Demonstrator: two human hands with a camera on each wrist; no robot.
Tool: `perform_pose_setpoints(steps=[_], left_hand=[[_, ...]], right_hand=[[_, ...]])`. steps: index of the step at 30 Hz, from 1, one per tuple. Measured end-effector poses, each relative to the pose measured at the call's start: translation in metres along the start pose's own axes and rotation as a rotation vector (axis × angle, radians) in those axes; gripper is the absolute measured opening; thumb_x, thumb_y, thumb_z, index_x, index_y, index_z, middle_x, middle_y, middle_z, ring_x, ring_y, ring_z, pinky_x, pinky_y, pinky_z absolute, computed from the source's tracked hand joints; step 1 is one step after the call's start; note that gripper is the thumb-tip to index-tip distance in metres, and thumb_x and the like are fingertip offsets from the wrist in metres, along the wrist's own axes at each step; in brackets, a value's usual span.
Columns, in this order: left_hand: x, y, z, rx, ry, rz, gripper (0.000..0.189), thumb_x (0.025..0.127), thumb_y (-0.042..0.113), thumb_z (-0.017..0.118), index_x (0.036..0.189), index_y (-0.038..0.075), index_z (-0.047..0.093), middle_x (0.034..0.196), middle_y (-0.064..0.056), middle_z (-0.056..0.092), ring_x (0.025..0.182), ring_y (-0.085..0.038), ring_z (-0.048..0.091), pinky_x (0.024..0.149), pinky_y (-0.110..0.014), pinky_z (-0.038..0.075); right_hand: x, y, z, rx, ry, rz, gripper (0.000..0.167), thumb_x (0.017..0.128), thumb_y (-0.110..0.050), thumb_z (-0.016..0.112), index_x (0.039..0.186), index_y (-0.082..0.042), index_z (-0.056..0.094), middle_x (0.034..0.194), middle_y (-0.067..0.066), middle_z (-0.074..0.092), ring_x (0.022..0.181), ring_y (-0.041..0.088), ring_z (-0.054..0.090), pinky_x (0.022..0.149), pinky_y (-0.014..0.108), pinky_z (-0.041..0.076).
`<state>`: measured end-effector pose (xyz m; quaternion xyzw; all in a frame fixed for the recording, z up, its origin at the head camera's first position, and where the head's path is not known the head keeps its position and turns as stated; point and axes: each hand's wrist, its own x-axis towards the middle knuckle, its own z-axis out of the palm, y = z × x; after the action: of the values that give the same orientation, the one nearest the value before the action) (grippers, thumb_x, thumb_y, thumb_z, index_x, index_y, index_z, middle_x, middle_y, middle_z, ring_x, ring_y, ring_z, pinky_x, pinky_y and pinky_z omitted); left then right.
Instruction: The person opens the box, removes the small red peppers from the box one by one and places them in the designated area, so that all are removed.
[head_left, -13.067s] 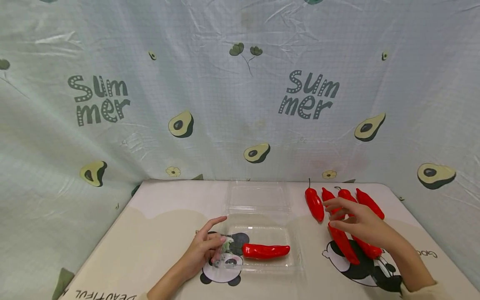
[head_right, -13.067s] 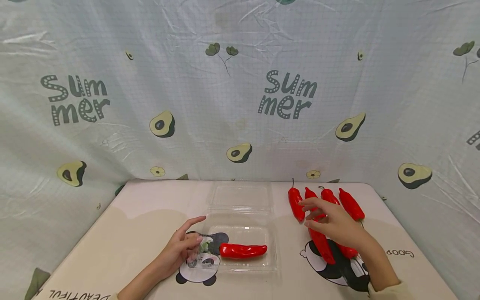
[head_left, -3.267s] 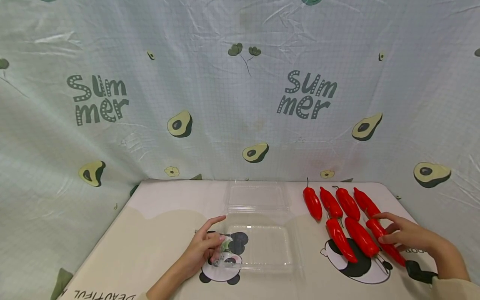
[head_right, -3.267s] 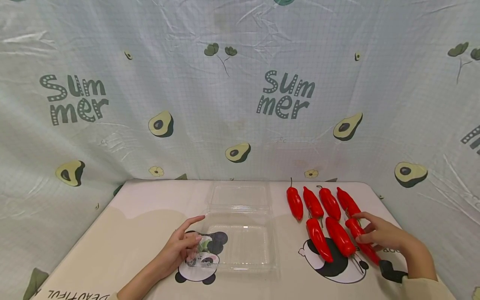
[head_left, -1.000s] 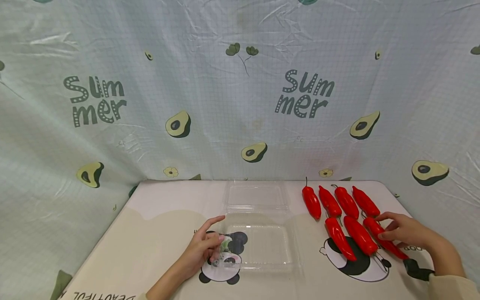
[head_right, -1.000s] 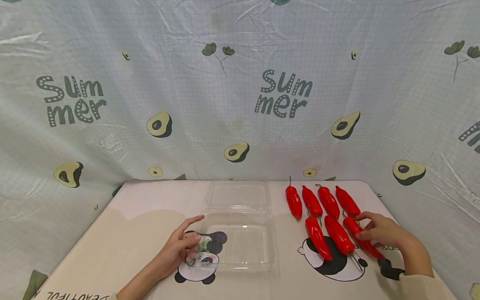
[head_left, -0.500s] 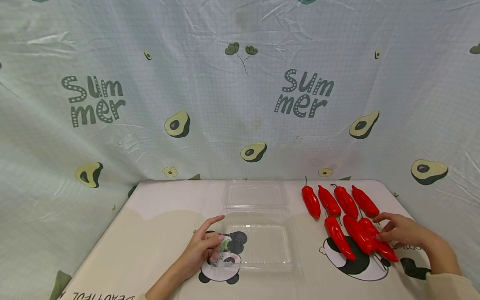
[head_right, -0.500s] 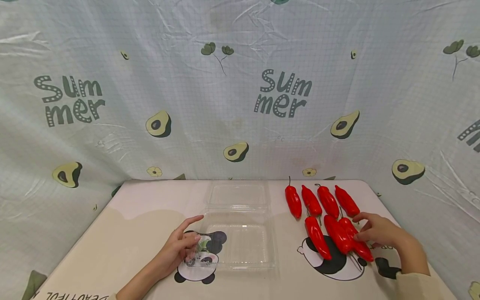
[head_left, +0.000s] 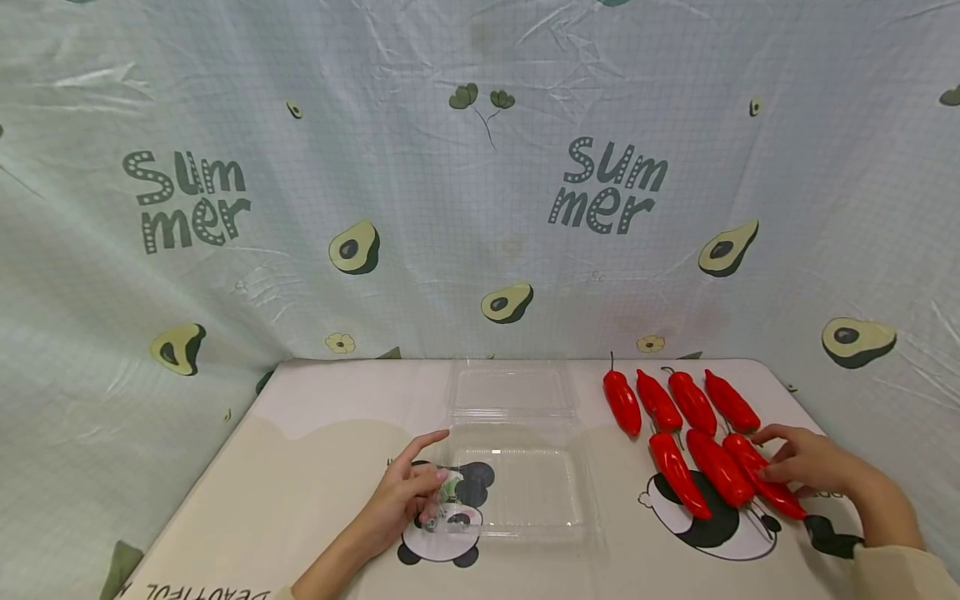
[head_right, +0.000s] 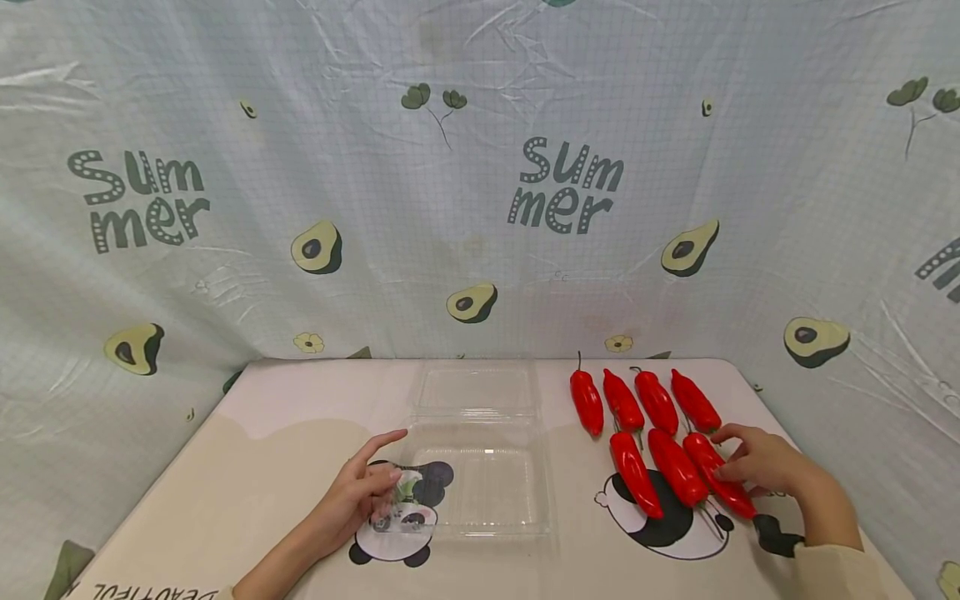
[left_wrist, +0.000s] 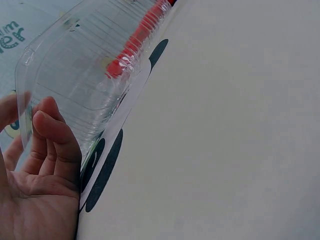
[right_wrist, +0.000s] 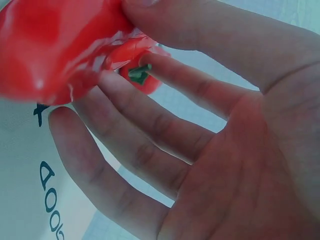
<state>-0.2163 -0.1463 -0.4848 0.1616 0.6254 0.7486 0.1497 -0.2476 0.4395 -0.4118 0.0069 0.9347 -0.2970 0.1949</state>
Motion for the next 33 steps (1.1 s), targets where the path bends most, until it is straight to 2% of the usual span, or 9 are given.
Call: perform_pose_setpoints(steps=[10, 17, 24, 33], left_hand=[[-0.001, 0.001, -0.001, -0.006, -0.011, 0.005, 0.069, 0.103, 0.011, 0.058, 0.161, 0.005, 0.020, 0.069, 0.009, 0.054, 0.055, -0.005, 0.051, 0.053, -0.018, 0.045], [0.000, 0.000, -0.001, -0.009, -0.019, 0.012, 0.070, 0.103, 0.010, 0.057, 0.162, 0.004, 0.019, 0.069, 0.010, 0.053, 0.055, -0.004, 0.051, 0.053, -0.018, 0.044], [-0.002, -0.002, -0.002, -0.016, -0.006, 0.007, 0.070, 0.102, 0.009, 0.058, 0.161, 0.004, 0.020, 0.069, 0.010, 0.055, 0.053, -0.004, 0.051, 0.051, -0.018, 0.044], [-0.002, 0.001, 0.000, -0.028, 0.004, -0.004, 0.070, 0.101, 0.009, 0.060, 0.161, 0.006, 0.024, 0.070, 0.011, 0.056, 0.053, -0.003, 0.051, 0.051, -0.018, 0.043]], right_hand=[[0.002, 0.003, -0.006, -0.004, -0.006, -0.028, 0.064, 0.091, -0.018, 0.075, 0.137, 0.012, 0.043, 0.105, 0.015, 0.067, 0.085, 0.017, 0.063, 0.072, 0.040, 0.062], [-0.008, -0.002, -0.010, -0.021, 0.004, -0.035, 0.063, 0.092, -0.021, 0.074, 0.138, 0.011, 0.044, 0.107, 0.016, 0.068, 0.089, 0.017, 0.063, 0.074, 0.041, 0.061], [-0.012, -0.013, -0.013, -0.095, 0.046, -0.070, 0.060, 0.093, -0.020, 0.074, 0.135, 0.013, 0.046, 0.104, 0.016, 0.070, 0.090, 0.018, 0.066, 0.077, 0.048, 0.063], [-0.017, -0.030, -0.014, -0.184, 0.154, -0.128, 0.060, 0.095, -0.027, 0.072, 0.137, 0.008, 0.048, 0.103, 0.018, 0.069, 0.088, 0.019, 0.065, 0.071, 0.042, 0.062]])
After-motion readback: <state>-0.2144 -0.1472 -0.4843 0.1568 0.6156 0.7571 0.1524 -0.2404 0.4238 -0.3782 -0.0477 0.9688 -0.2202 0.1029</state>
